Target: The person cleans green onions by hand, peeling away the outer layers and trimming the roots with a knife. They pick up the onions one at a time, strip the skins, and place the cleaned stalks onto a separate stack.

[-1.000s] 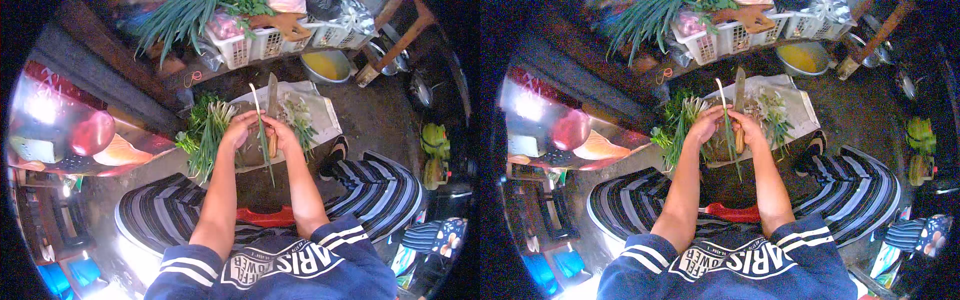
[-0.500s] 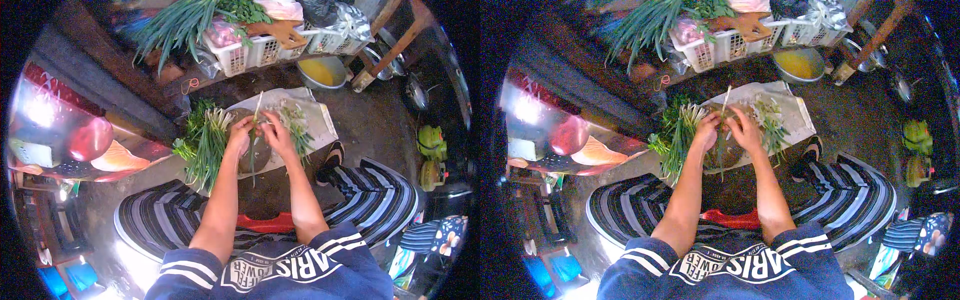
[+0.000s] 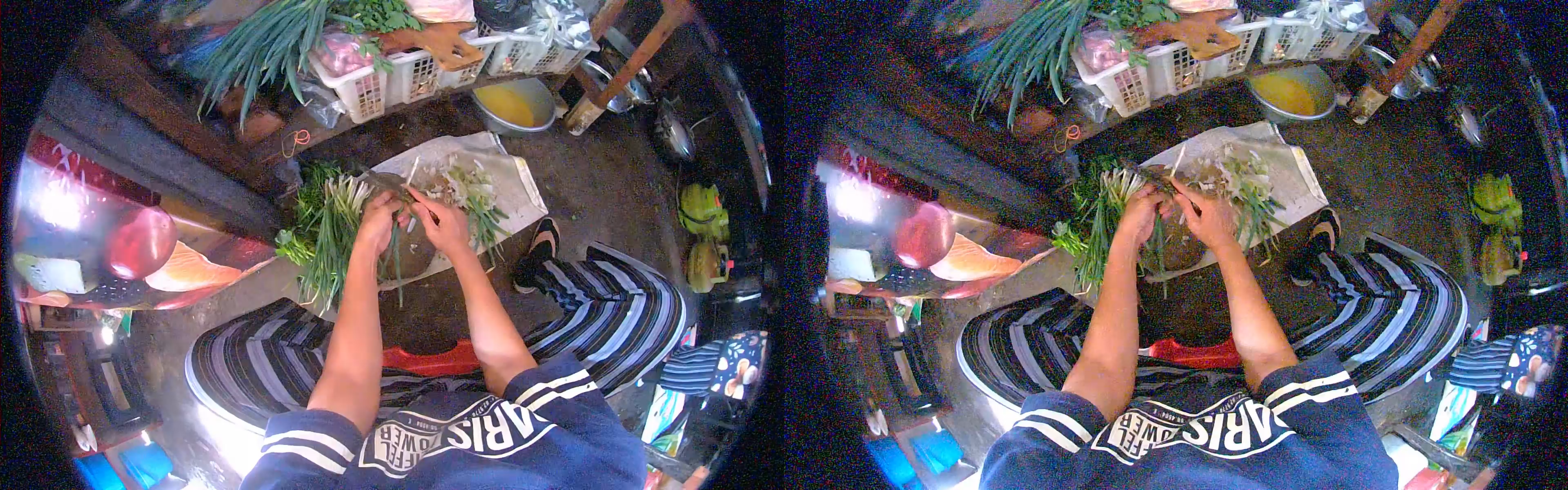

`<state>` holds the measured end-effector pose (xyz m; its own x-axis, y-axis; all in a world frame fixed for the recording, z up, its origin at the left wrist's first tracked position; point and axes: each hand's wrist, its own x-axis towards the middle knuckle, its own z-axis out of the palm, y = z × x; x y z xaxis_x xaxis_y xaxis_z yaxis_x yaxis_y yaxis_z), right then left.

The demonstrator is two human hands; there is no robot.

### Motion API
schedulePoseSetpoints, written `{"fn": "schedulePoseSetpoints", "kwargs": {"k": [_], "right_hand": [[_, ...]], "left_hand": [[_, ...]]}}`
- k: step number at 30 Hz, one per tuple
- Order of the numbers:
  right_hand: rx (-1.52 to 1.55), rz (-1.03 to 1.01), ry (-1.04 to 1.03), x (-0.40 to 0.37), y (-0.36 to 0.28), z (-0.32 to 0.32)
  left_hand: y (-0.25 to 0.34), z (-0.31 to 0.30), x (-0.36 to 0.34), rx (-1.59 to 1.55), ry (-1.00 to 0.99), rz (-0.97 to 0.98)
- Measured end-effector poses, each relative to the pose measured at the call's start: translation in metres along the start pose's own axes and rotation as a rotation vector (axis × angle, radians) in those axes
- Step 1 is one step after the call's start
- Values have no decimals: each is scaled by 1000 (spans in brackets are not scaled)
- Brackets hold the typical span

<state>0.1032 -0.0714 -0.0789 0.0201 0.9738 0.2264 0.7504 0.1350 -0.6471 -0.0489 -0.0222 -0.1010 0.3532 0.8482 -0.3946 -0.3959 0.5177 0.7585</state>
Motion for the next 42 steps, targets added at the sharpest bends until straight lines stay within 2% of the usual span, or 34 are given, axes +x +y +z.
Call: {"fn": "schedulePoseSetpoints", "kwargs": {"k": [2,9,12,16,19,21,22,24,26,28,29,30,31,33,34,35,37,38,39,40,41,42], "right_hand": [[53,119,2,0,-2,-9],[155,211,211,6,42,-11],[65,244,315,7,58,-18],[50,398,234,8,65,-35],[21,444,335,5,99,-30],[205,428,379,3,113,-36],[139,507,278,4,117,-43],[109,529,261,5,118,-43],[81,546,242,4,117,-43],[-76,536,173,4,111,-39],[-82,461,262,1,113,-34],[-81,377,355,-3,121,-28],[-121,446,357,-2,125,-25],[-9,449,365,-5,126,-25],[-15,519,350,-6,117,-29],[-6,504,349,-3,114,-27],[-31,640,300,-7,115,-26],[45,545,328,-11,129,-17],[44,547,318,-11,129,-14],[13,519,309,-10,129,-11],[-21,498,294,-13,128,-7],[-31,514,279,-16,132,-1]], "left_hand": [[5,5,-4,57,3,-14],[1,12,-6,200,-125,-73],[6,16,-10,284,-131,-102],[7,9,-8,295,-188,-118],[12,-2,-13,287,-203,-183],[16,-10,-13,298,-176,-213],[19,-9,-14,302,-177,-214],[21,-6,-15,357,-150,-112],[25,2,-18,371,-142,-106],[29,7,-22,385,-120,-85],[36,7,-24,480,-163,-63],[48,6,-25,579,-201,-32],[71,8,-32,593,-180,6],[130,30,-64,659,-211,81],[161,41,-80,775,-130,175],[193,50,-94,884,-51,261],[254,63,-105,1155,164,557],[284,65,-99,1192,267,705],[312,75,-95,1250,381,820],[346,66,-73,1462,432,991],[378,61,-48,1599,356,1256],[406,54,-22,1587,484,1031]]}}
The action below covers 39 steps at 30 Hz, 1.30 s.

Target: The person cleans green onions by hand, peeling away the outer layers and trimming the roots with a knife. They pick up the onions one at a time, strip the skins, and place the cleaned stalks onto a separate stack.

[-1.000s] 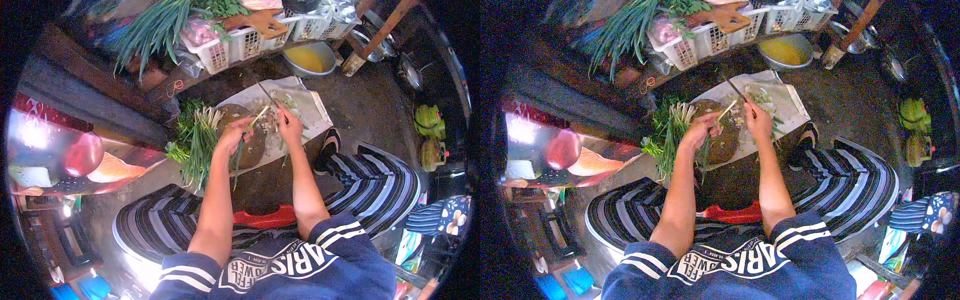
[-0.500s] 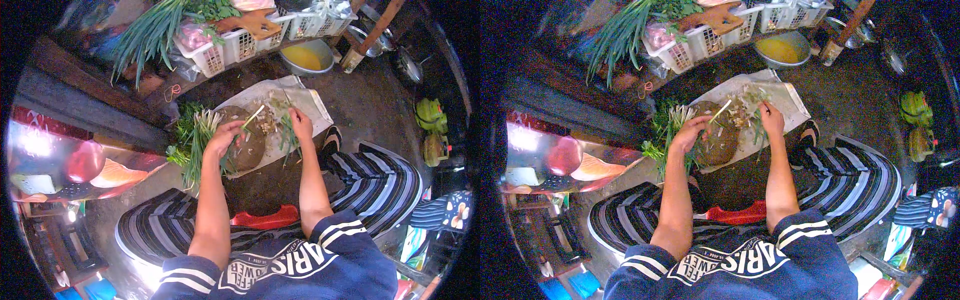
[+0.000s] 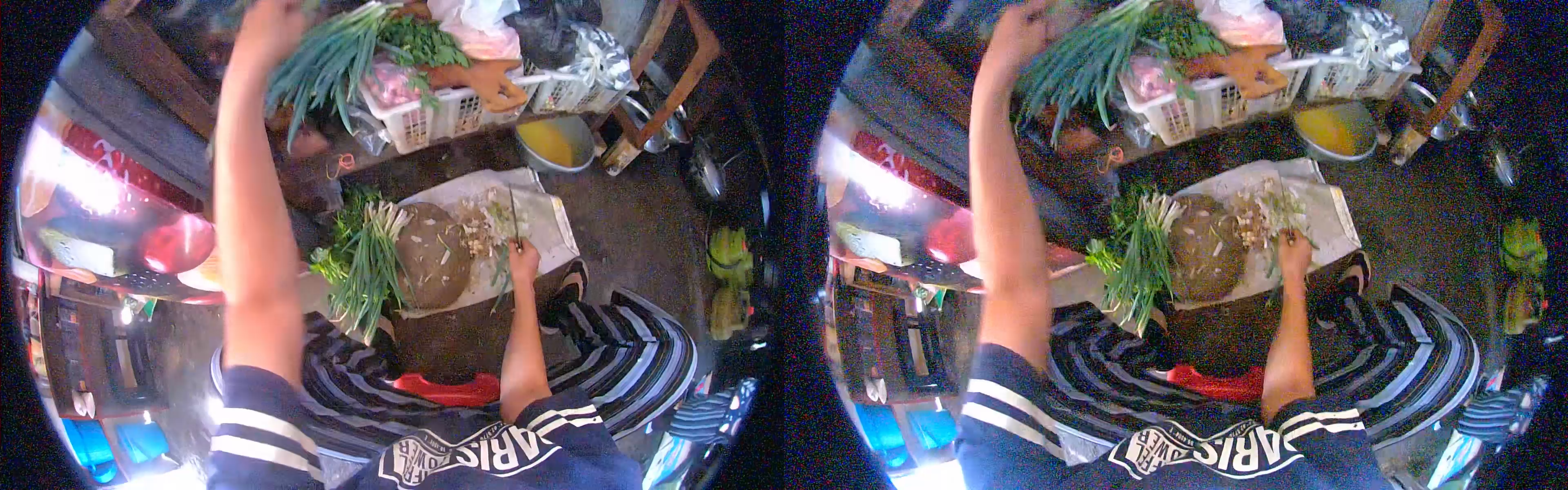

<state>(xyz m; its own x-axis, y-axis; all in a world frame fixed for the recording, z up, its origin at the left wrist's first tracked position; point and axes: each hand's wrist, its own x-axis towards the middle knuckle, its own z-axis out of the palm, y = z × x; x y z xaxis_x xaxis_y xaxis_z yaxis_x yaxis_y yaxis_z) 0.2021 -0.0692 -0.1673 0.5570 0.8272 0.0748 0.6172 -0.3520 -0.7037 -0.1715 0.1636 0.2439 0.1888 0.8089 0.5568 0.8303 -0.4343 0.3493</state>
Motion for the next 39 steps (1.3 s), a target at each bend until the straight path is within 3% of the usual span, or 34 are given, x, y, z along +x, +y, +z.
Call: {"fn": "schedulePoseSetpoints", "kwargs": {"k": [2,3,5,6,8,10,11,12,14,15,16,17,18,21,23,26,28,29,32,33,35,39], "right_hand": [[-32,-79,-21,2,11,14],[-52,-71,-36,0,11,15],[-18,-71,-106,-3,1,19],[-56,-91,-112,-5,-3,21],[-79,-89,-136,-7,-3,28],[-66,-88,-123,-12,-7,35],[-69,-89,-137,-12,-5,39],[-48,-125,-136,-10,-5,42],[-23,-159,-133,-10,-6,47],[-15,-154,-142,-11,-7,49],[-8,-146,-150,-13,-8,50],[-9,-143,-145,-15,-7,53],[-24,-153,-116,-17,-4,56],[-52,-118,-151,-21,-27,46],[-60,-73,-217,-22,-29,43],[-57,-164,-169,-21,-29,48],[4,-165,-183,-23,-40,44],[8,-159,-174,-25,-55,37],[369,-106,-204,-27,-102,28],[371,-104,-187,-27,-109,26],[750,22,-357,-28,-138,3],[751,-165,-322,-22,-160,-21]], "left_hand": [[52,-9,0,-7,-85,-135],[30,3,8,-16,-101,-153],[-31,29,29,451,-133,78],[-39,35,13,58,119,186],[-34,28,-34,-221,94,33],[10,15,-107,-554,-251,-245],[-10,28,-131,-691,-528,-121],[-14,41,-155,-762,-746,-371],[-71,122,-201,-810,-1010,-701],[-80,160,-220,-490,-1082,-564],[-87,194,-240,-291,-1000,-561],[-129,263,-284,145,-660,-157],[-115,270,-299,187,-609,-316],[-126,309,-334,342,-536,-379],[-122,310,-345,337,-483,-352],[-115,302,-343,340,-366,-293],[-104,293,-329,207,-135,-330],[-93,284,-320,205,-135,-318],[-40,261,-288,-439,25,-319],[-21,258,-280,-446,23,-303],[14,253,-268,-1024,-153,-605],[78,235,-252,-1120,-206,-572]]}}
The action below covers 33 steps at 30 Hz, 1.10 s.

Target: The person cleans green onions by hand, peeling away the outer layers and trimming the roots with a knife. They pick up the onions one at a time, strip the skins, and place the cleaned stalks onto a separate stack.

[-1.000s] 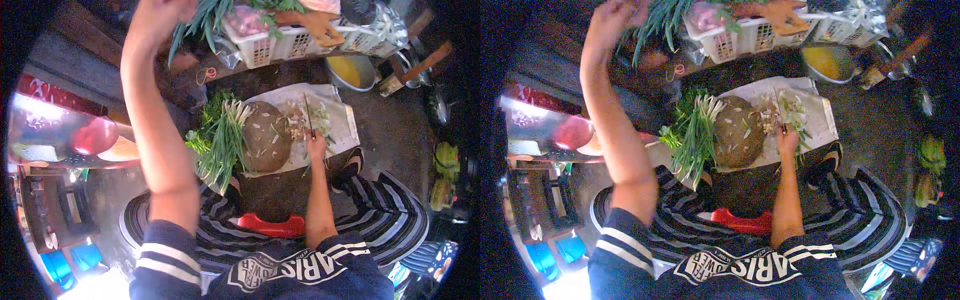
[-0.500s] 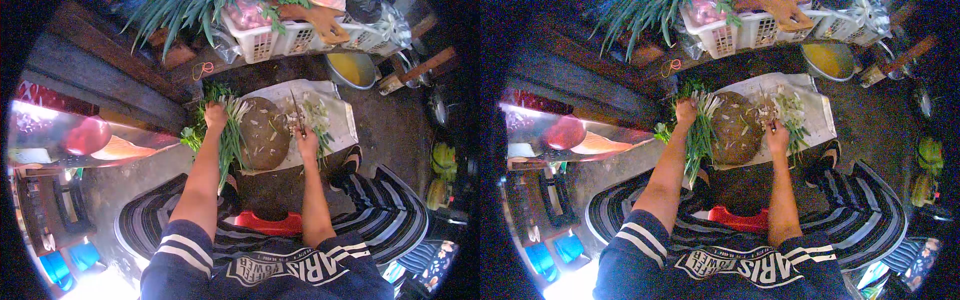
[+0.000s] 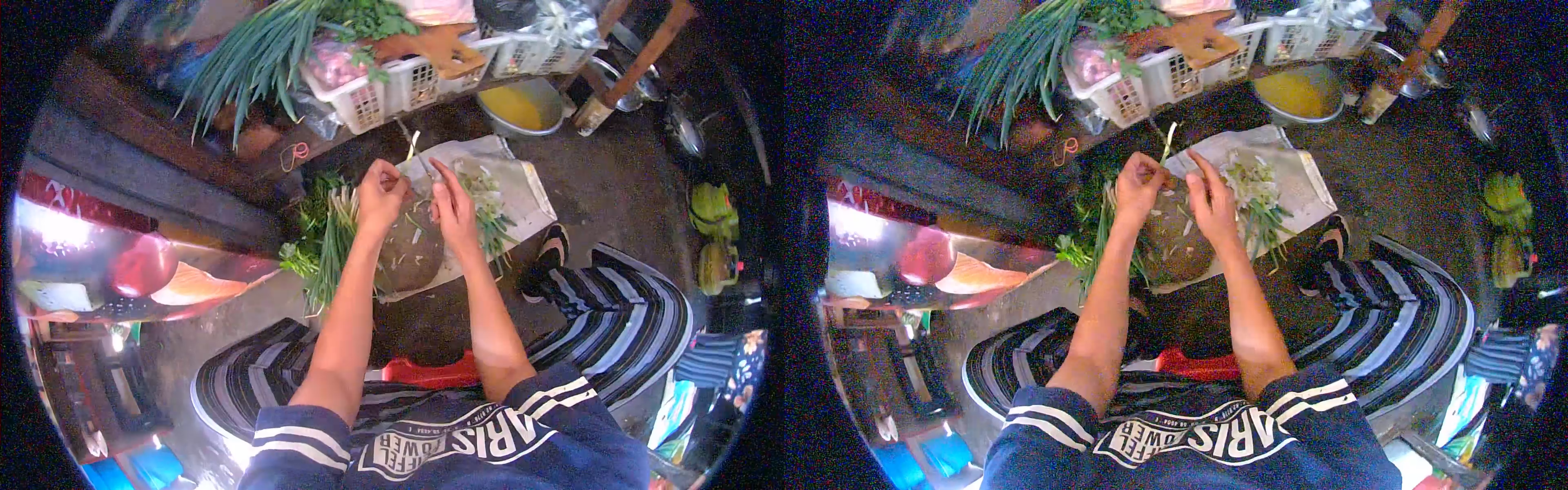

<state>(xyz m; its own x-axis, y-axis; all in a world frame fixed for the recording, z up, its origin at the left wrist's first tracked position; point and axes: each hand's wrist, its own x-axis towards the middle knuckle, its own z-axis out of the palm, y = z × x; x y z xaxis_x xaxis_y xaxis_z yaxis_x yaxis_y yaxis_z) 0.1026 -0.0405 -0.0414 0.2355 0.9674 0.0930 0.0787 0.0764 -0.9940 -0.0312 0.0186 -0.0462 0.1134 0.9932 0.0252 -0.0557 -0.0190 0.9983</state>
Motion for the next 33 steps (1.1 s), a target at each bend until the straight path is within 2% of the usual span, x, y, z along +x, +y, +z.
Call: {"fn": "schedulePoseSetpoints", "kwargs": {"k": [2,3,6,7,8,11,13,14,16,18,20,23,26,28,32,33], "right_hand": [[-73,-221,39,2,-5,-2],[-195,-146,-12,0,-8,-10],[-268,-181,20,-2,-18,-14],[-304,-341,88,1,-15,-12],[-305,-342,90,2,-13,-13],[-321,-330,116,1,-14,-16],[-344,-206,117,-1,-17,-19],[-344,-206,120,-1,-17,-19],[-335,-331,149,2,-17,-19],[-390,-317,141,3,-16,-21],[-442,-299,129,3,-21,-22],[-537,-218,113,1,-25,-22],[-524,-272,171,2,-22,-21],[-541,-113,220,2,-22,-24],[-500,-170,363,14,-3,-54],[-528,-86,324,16,-4,-64]], "left_hand": [[9,16,-6,-43,-40,45],[13,22,-7,26,-29,76],[17,35,-11,87,-9,89],[15,38,-10,160,14,166],[13,40,-10,233,39,242],[15,48,-14,177,40,308],[18,51,-14,172,43,304],[19,52,-15,166,47,298],[27,52,-18,227,61,257],[31,53,-19,288,77,215],[28,53,-18,279,141,283],[30,49,-19,333,123,244],[30,49,-19,424,126,251],[29,48,-19,448,134,249],[23,42,-17,371,111,225],[18,41,-15,370,109,227]]}}
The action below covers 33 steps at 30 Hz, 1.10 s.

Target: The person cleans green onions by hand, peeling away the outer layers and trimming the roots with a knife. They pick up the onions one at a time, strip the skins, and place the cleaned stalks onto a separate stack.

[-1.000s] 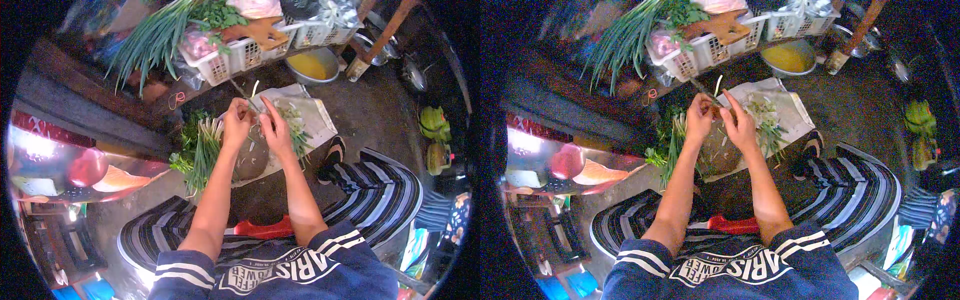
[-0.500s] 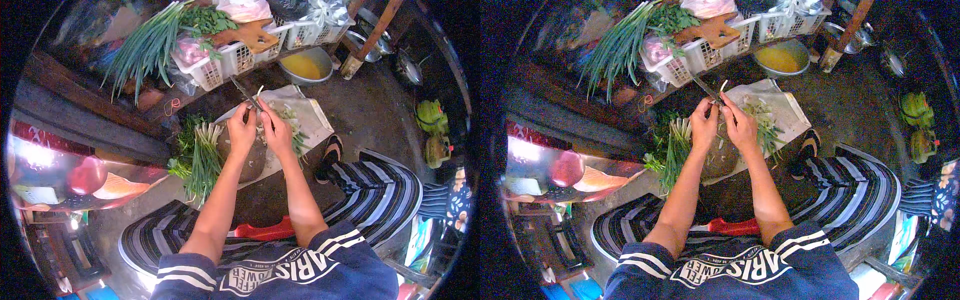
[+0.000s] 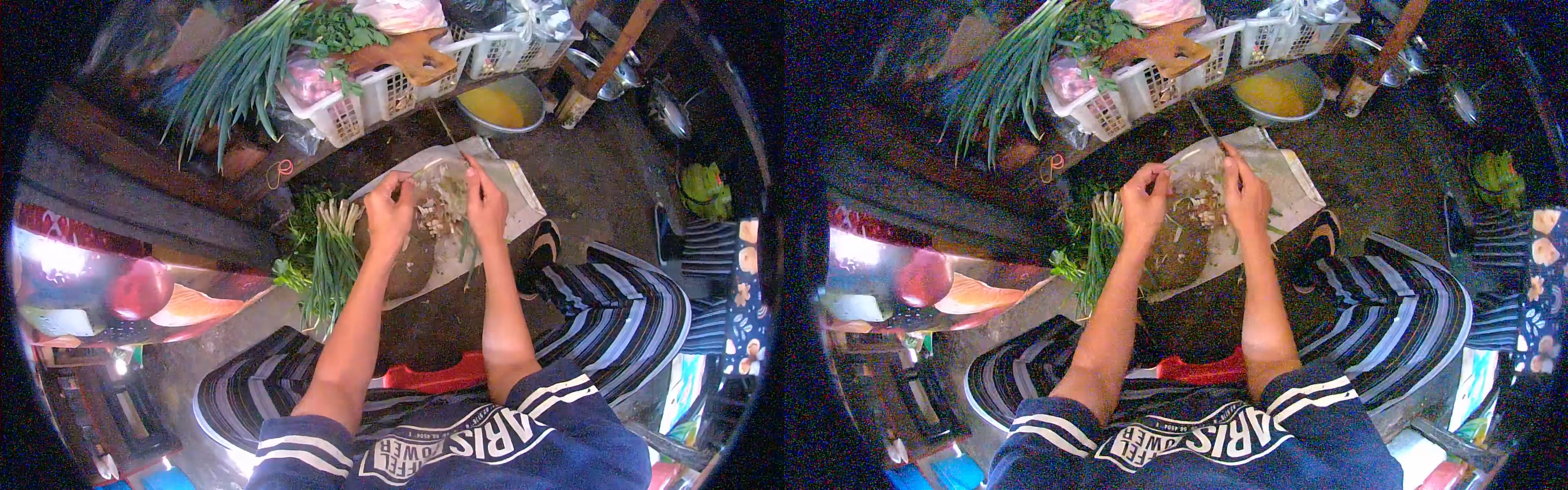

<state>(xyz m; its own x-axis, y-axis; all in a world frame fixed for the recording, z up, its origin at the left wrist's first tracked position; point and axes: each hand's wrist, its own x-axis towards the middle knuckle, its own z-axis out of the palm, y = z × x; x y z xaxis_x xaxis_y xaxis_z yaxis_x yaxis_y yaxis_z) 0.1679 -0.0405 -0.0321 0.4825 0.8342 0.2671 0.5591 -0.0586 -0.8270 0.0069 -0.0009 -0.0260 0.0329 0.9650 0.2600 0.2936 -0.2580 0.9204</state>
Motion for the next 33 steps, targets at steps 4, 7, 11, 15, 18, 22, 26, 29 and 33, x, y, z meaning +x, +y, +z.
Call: {"fn": "schedulePoseSetpoints", "kwargs": {"k": [4,7,11,15,18,22,26,29,33], "right_hand": [[8,71,-62,5,-3,-7],[48,85,-69,1,-13,-6],[51,4,-5,-1,-4,9],[72,-44,-158,-5,-26,2],[241,-123,-198,-10,-45,-2],[190,-263,-172,-12,-39,6],[107,-270,-145,-8,-31,7],[73,-211,-126,-4,-25,3],[-7,-103,-114,5,-12,-14]], "left_hand": [[-4,1,2,-391,-86,-209],[8,-3,5,-579,-141,-393],[8,-2,5,-738,-207,-463],[9,0,6,-866,-217,-450],[17,-2,6,-888,-212,-485],[13,-3,7,-984,-220,-487],[14,-7,7,-1039,-264,-531],[8,-5,6,-1120,-303,-555],[5,-6,6,-1128,-331,-558]]}}
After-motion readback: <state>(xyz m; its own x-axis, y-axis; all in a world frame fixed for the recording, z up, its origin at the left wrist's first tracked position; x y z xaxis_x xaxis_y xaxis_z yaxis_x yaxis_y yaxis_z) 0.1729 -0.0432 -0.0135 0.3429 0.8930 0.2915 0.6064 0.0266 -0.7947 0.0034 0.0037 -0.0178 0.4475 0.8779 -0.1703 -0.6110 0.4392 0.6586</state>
